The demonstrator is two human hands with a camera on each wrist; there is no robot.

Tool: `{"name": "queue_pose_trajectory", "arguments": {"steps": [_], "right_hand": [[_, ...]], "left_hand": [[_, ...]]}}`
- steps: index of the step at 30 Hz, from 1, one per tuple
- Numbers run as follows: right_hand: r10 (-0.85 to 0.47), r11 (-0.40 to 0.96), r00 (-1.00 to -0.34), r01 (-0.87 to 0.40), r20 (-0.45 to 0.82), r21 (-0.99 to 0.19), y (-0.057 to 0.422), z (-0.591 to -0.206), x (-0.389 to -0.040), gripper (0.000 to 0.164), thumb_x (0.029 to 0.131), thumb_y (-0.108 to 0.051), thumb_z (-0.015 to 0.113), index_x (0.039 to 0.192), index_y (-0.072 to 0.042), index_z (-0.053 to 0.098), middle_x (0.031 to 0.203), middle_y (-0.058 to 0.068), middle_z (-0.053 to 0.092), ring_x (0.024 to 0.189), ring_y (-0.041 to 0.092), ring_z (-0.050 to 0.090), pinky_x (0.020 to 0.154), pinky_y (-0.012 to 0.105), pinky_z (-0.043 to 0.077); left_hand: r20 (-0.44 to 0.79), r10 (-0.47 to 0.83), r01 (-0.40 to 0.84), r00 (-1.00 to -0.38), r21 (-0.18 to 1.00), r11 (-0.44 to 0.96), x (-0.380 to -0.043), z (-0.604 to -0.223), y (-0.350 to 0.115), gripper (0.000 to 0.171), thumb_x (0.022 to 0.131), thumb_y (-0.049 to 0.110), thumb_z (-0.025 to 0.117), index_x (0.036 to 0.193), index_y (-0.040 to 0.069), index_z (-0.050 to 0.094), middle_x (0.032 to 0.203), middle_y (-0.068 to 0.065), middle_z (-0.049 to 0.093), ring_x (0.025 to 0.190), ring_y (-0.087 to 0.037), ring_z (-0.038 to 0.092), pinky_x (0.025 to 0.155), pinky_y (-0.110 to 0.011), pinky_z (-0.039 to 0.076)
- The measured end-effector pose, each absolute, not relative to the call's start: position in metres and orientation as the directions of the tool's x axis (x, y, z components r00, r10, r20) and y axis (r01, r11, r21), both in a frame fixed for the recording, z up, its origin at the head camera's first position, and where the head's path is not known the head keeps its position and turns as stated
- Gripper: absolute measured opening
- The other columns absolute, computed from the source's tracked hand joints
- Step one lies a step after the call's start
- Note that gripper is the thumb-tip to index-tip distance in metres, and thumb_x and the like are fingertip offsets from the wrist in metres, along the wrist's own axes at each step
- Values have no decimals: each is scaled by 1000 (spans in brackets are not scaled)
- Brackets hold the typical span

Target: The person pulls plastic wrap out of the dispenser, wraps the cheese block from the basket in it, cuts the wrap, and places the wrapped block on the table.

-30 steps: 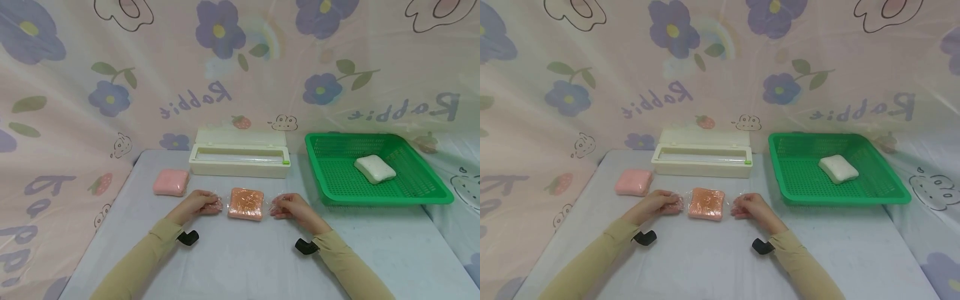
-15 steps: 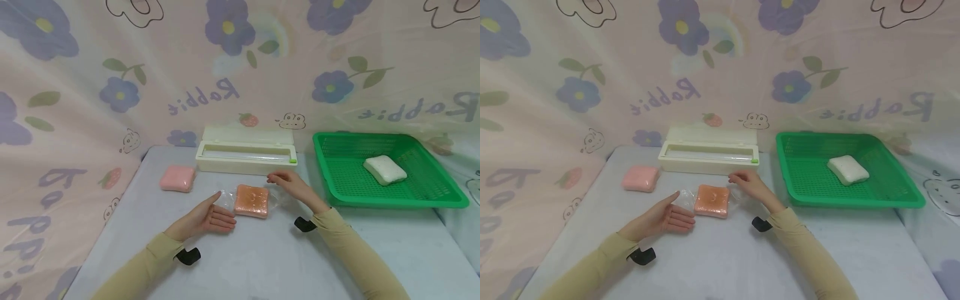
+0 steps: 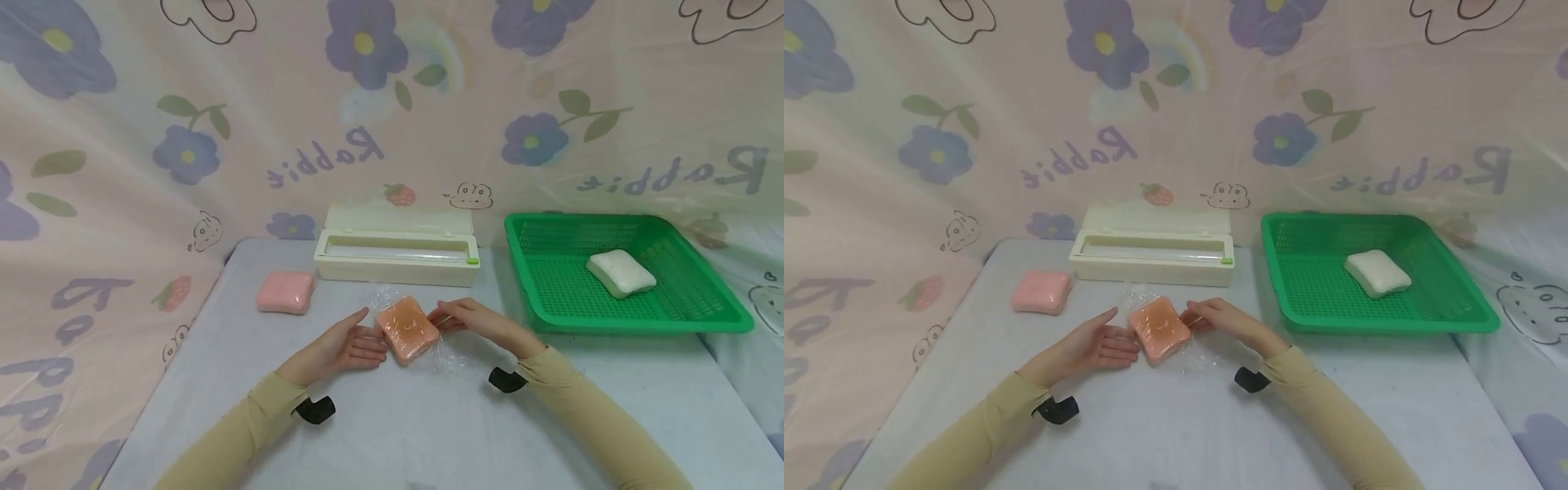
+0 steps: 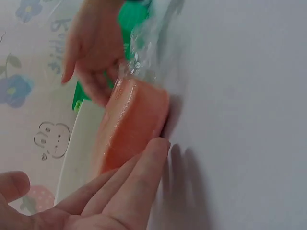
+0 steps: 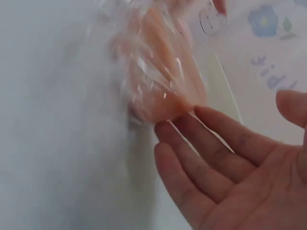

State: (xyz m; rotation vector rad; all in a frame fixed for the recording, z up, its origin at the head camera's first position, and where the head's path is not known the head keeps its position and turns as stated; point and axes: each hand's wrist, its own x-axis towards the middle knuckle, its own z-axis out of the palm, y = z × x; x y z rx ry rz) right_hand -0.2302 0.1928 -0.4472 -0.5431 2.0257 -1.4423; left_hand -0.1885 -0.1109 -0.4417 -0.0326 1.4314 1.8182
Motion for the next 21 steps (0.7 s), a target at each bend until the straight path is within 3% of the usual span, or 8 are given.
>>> {"name": "queue_pose_trajectory", "arguments": {"steps": [5, 8, 11, 13, 15, 17, 21], "right_hand": [[-655, 267, -731, 11, -190, -964, 196, -458, -201, 42, 104, -29, 42, 127, 2, 58, 121, 14, 63, 112, 28, 59, 97, 46, 47], [-630, 288, -760, -40, -158, -957, 194, -462, -188, 37, 101, -26, 49, 126, 0, 58, 118, 11, 65, 111, 26, 60, 95, 42, 48], [-585, 357, -811, -234, -21, -904, 193, -464, -180, 31, 98, -21, 56, 121, -1, 62, 114, 8, 66, 107, 22, 61, 92, 39, 50], [-584, 429, -804, -424, 114, -798, 194, -464, -176, 30, 94, -18, 62, 120, -2, 62, 115, 7, 66, 108, 20, 60, 93, 39, 49], [-627, 488, -741, -615, 242, -619, 194, -463, -174, 37, 89, -14, 66, 123, 0, 59, 122, 8, 62, 113, 21, 56, 95, 40, 48], [-707, 492, -629, -766, 324, -414, 194, -463, -171, 50, 84, -11, 71, 129, 1, 54, 130, 11, 56, 121, 24, 51, 100, 41, 44], [-856, 402, -418, -908, 304, -117, 187, -460, -166, 76, 76, -9, 77, 143, -2, 41, 147, 13, 39, 134, 28, 37, 109, 41, 34]], "left_hand": [[-479, 560, -607, -676, 792, -55, -204, -442, -115, 68, 100, 44, 43, 137, -13, 36, 129, -31, 51, 117, -38, 54, 102, -48, 41], [-500, 541, -618, -677, 785, -47, -212, -443, -117, 62, 100, 39, 45, 136, -11, 38, 126, -29, 54, 112, -37, 58, 99, -50, 44], [-528, 515, -625, -675, 780, -19, -218, -444, -116, 55, 100, 34, 48, 133, -10, 41, 123, -27, 56, 106, -35, 61, 95, -50, 47], [-536, 496, -609, -683, 793, 18, -221, -445, -114, 51, 99, 31, 51, 130, -10, 44, 120, -25, 59, 102, -34, 63, 93, -48, 49], [-539, 472, -583, -697, 810, 65, -224, -446, -112, 48, 98, 28, 53, 127, -10, 47, 116, -24, 61, 98, -32, 65, 91, -46, 51], [-529, 451, -543, -719, 833, 111, -228, -447, -110, 44, 97, 25, 55, 124, -10, 50, 112, -23, 63, 95, -30, 66, 89, -44, 52], [-495, 455, -488, -741, 861, 143, -239, -449, -105, 38, 97, 21, 58, 121, -8, 57, 111, -21, 65, 97, -28, 66, 88, -42, 53]]}}
